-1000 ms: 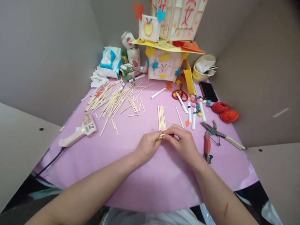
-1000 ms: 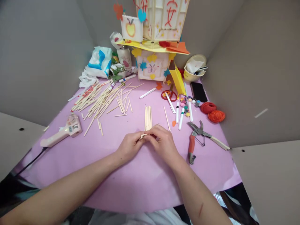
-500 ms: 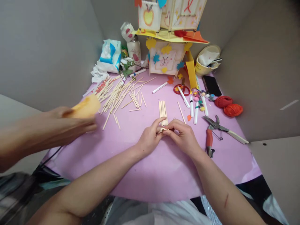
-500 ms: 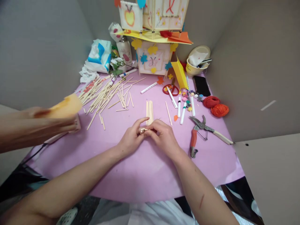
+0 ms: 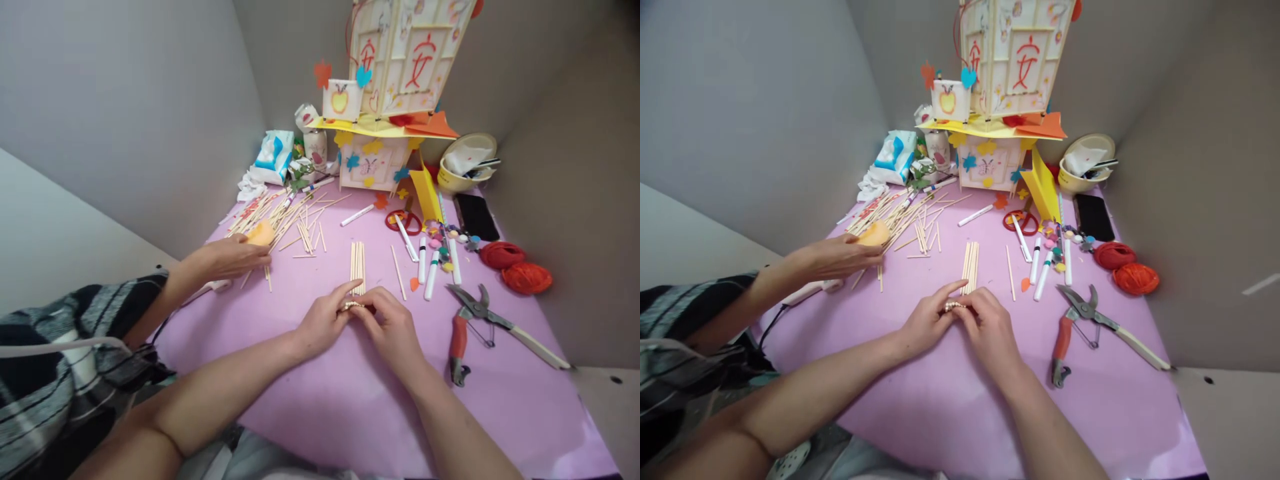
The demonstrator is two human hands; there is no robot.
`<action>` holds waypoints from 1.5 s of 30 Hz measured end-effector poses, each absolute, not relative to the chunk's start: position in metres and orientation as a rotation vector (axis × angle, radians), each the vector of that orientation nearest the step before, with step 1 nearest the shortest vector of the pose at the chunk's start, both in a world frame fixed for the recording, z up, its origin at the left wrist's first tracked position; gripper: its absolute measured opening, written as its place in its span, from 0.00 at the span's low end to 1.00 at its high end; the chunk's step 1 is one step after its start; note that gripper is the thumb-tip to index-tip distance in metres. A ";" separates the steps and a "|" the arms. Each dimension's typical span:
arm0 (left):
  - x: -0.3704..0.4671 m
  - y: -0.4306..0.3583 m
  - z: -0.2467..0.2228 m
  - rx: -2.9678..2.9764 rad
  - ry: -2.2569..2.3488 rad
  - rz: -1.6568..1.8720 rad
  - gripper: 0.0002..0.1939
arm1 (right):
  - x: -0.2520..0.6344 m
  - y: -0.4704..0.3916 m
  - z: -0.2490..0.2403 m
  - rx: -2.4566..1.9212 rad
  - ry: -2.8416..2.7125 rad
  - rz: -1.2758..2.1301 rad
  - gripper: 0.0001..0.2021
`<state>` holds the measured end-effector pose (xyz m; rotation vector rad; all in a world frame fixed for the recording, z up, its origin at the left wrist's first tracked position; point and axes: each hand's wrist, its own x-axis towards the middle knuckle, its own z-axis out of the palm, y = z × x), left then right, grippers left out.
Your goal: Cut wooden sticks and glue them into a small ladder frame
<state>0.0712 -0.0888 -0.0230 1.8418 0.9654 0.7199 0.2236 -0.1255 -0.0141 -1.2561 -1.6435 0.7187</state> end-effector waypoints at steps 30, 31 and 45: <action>0.074 -0.081 -0.024 1.815 0.986 0.636 0.32 | 0.230 -0.122 -0.013 -1.268 -1.566 0.807 0.06; 0.074 -0.082 -0.024 1.822 0.984 0.639 0.32 | 0.230 -0.122 -0.013 -1.268 -1.570 0.793 0.06; 0.072 -0.083 -0.027 1.915 1.012 0.627 0.34 | 0.231 -0.121 -0.016 -1.250 -1.581 0.782 0.08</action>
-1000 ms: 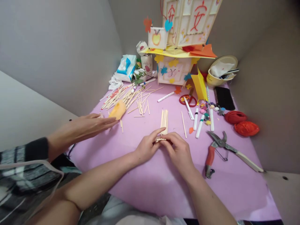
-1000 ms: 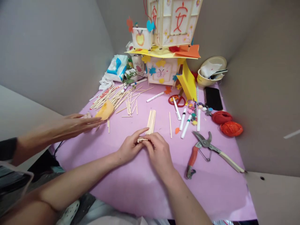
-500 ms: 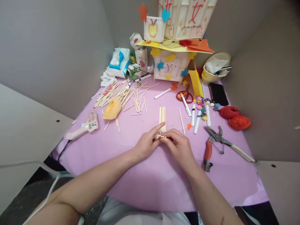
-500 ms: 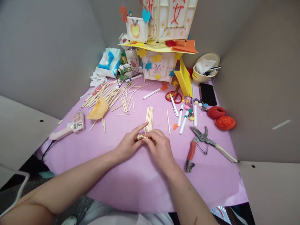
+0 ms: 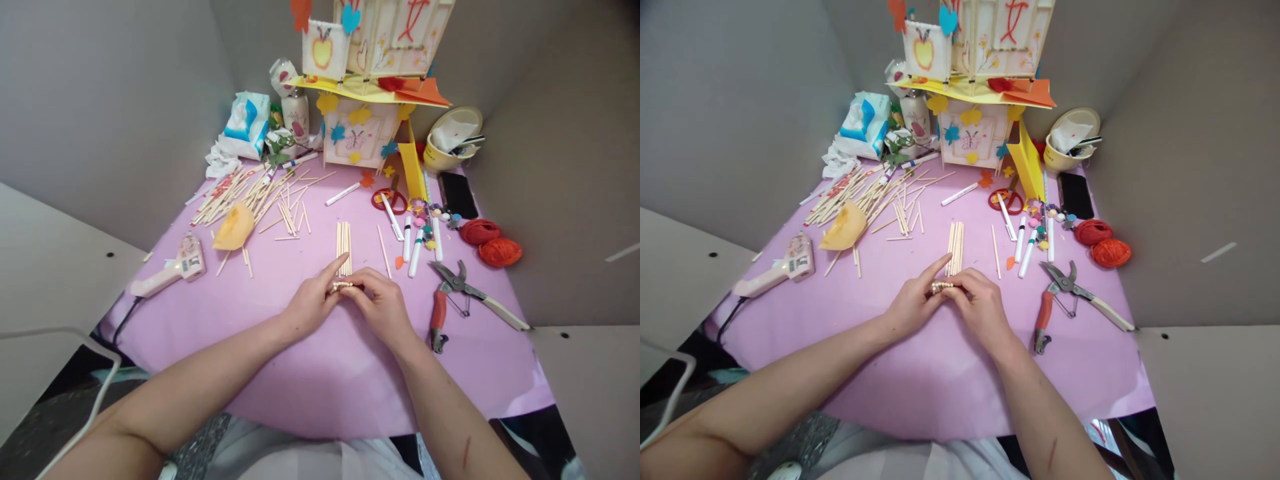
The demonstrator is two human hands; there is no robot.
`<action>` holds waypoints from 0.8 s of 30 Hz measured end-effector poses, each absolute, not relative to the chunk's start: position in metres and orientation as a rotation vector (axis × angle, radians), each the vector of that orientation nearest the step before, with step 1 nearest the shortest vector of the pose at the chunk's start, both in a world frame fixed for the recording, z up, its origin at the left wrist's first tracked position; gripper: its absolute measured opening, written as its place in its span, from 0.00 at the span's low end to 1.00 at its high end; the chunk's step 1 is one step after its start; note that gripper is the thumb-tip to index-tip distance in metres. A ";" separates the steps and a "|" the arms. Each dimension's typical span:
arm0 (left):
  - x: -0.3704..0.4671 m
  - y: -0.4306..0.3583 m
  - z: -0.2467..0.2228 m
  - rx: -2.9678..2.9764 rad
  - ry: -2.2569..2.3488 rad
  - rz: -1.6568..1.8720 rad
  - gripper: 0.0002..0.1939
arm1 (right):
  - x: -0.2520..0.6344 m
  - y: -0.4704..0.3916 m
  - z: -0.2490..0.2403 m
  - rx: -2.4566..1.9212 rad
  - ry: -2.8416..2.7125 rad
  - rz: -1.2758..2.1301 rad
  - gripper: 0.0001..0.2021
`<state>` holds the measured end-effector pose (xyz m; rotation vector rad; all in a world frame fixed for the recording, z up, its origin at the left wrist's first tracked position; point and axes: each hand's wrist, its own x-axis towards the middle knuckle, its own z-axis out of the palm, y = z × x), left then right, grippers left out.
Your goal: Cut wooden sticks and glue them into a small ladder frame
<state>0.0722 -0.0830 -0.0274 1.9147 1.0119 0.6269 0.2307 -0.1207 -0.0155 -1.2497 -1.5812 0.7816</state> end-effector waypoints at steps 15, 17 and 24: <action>0.072 -0.081 -0.037 1.965 0.804 0.751 0.10 | 0.301 -0.178 0.005 -1.872 -1.316 0.110 0.11; 0.072 -0.081 -0.037 1.962 0.796 0.752 0.10 | 0.320 -0.187 0.006 -1.997 -1.298 -0.023 0.14; 0.072 -0.081 -0.036 1.955 0.846 0.697 0.11 | 0.350 -0.194 -0.005 -2.511 -1.251 0.037 0.47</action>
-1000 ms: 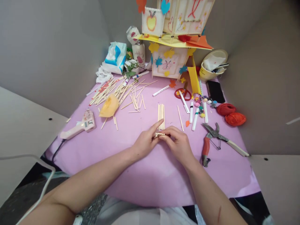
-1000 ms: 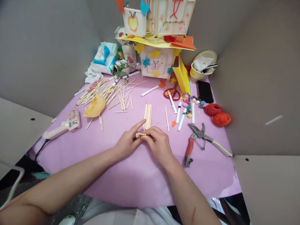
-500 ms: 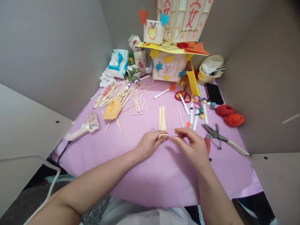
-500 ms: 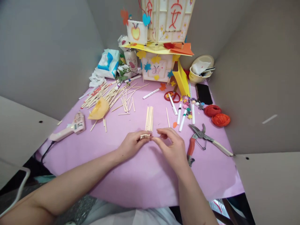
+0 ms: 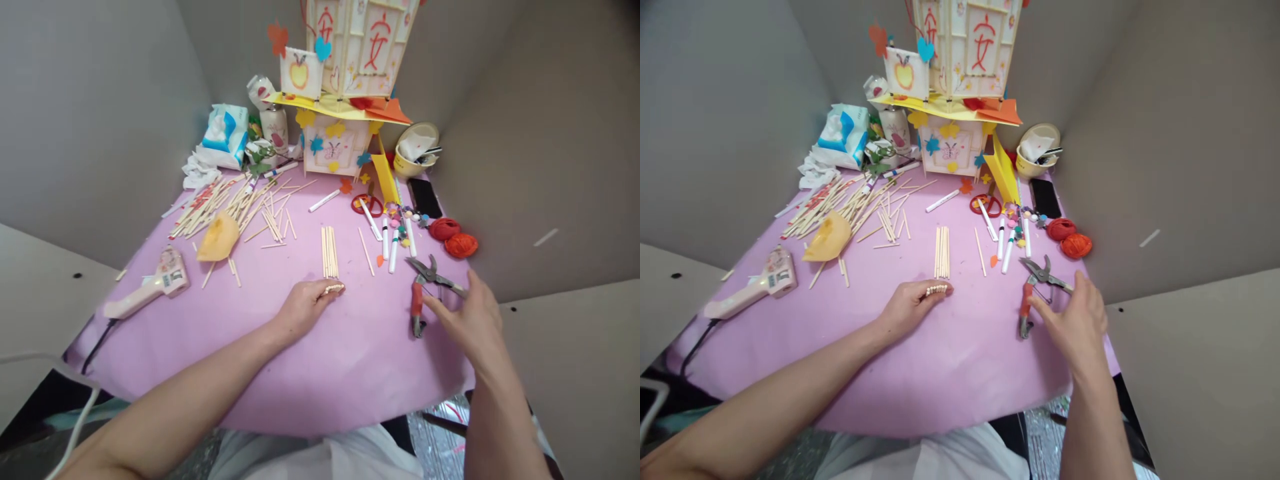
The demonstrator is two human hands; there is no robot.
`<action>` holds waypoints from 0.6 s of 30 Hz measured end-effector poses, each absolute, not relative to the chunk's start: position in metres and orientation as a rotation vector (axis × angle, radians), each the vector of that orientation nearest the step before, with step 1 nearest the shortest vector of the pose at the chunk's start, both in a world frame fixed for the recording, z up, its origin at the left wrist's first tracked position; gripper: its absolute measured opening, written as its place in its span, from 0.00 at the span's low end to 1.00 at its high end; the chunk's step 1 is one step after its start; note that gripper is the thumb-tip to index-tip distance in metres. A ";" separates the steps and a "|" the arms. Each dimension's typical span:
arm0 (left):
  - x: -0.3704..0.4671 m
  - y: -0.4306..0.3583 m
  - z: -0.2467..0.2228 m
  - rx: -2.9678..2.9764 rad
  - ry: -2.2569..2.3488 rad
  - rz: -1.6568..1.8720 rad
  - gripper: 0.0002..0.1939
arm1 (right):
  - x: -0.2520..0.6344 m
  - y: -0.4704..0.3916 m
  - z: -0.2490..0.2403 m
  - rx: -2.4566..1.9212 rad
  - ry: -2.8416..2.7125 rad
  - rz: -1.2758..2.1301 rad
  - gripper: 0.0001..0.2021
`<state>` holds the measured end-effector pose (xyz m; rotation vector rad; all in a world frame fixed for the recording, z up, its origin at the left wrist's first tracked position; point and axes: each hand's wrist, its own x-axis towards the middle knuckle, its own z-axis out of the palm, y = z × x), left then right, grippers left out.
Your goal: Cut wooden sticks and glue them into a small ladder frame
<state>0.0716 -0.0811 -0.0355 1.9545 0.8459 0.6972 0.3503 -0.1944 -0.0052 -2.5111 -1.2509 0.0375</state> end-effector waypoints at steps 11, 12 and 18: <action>0.072 -0.081 -0.033 1.964 0.852 0.690 0.11 | 0.353 -0.180 -0.010 -2.920 -1.279 0.241 0.55; 0.072 -0.081 -0.033 1.965 0.854 0.691 0.11 | 0.358 -0.181 -0.008 -2.935 -1.312 0.240 0.55; 0.071 -0.081 -0.034 1.976 0.847 0.694 0.12 | 0.389 -0.188 -0.010 -2.943 -1.439 0.194 0.41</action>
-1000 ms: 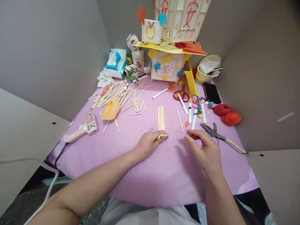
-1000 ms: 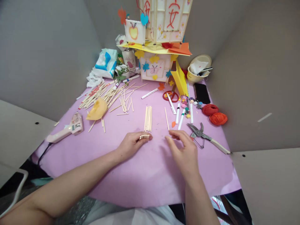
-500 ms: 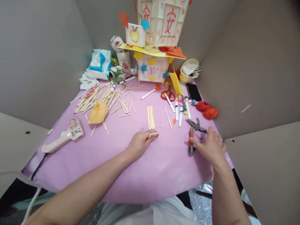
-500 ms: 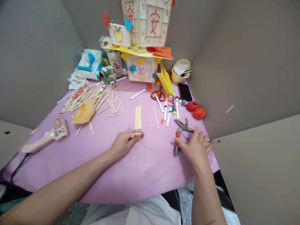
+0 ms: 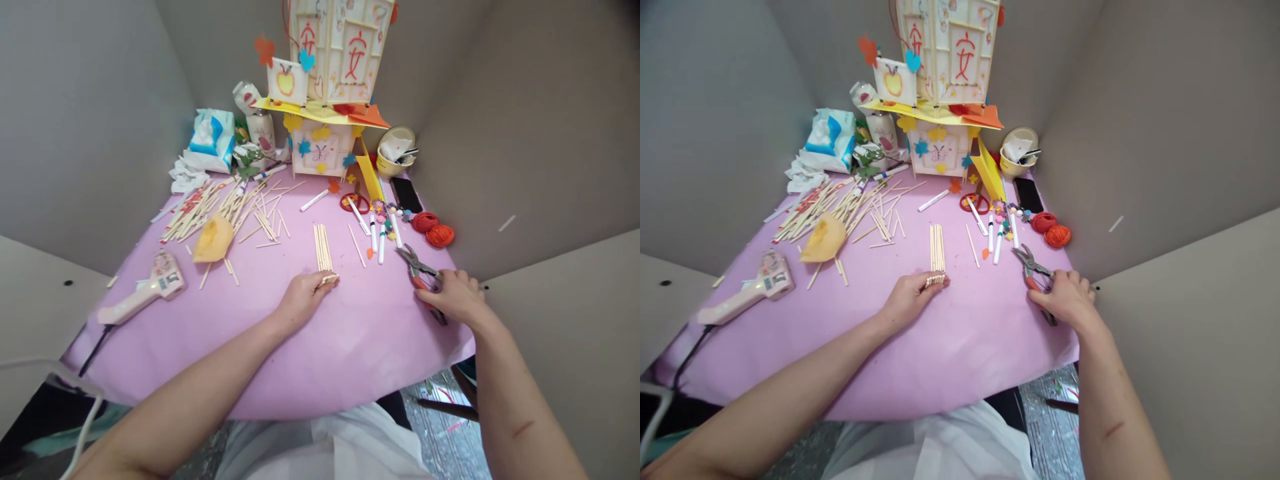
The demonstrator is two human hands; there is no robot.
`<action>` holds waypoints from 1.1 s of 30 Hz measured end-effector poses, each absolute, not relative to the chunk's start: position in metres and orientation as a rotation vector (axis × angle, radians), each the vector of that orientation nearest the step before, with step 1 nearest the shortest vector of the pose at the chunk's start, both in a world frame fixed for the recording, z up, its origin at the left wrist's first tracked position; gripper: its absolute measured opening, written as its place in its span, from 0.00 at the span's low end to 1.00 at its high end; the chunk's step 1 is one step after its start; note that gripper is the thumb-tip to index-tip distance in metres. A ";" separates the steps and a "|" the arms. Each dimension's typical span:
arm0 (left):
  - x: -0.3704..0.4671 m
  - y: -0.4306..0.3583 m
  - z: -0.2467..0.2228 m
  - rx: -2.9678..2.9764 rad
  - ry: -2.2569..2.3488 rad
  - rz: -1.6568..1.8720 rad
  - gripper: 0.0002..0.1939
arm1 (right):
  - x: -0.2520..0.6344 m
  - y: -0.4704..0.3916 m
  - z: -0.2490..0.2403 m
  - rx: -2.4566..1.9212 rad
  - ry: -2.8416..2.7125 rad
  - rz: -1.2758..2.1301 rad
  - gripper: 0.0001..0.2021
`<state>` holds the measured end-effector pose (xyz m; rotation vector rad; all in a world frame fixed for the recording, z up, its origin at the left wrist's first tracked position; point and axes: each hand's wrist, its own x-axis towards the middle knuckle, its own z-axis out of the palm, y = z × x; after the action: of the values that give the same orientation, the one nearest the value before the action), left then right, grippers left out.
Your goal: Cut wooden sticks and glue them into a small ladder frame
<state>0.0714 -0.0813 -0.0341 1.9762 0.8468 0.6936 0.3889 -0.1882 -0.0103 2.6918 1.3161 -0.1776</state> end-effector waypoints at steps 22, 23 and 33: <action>0.057 -0.073 -0.015 0.829 0.709 0.612 0.14 | 0.267 -0.231 0.013 2.715 1.709 -2.452 0.17; 0.056 -0.073 -0.015 0.817 0.717 0.607 0.14 | 0.265 -0.231 0.013 2.701 1.745 -2.420 0.17; 0.062 -0.077 -0.021 1.023 0.749 0.785 0.15 | 0.257 -0.232 0.010 2.738 1.829 -2.215 0.15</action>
<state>0.0623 -0.0772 -0.0210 1.0233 0.7489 0.7849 0.2569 -0.2318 0.0100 2.7379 1.8289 -2.2146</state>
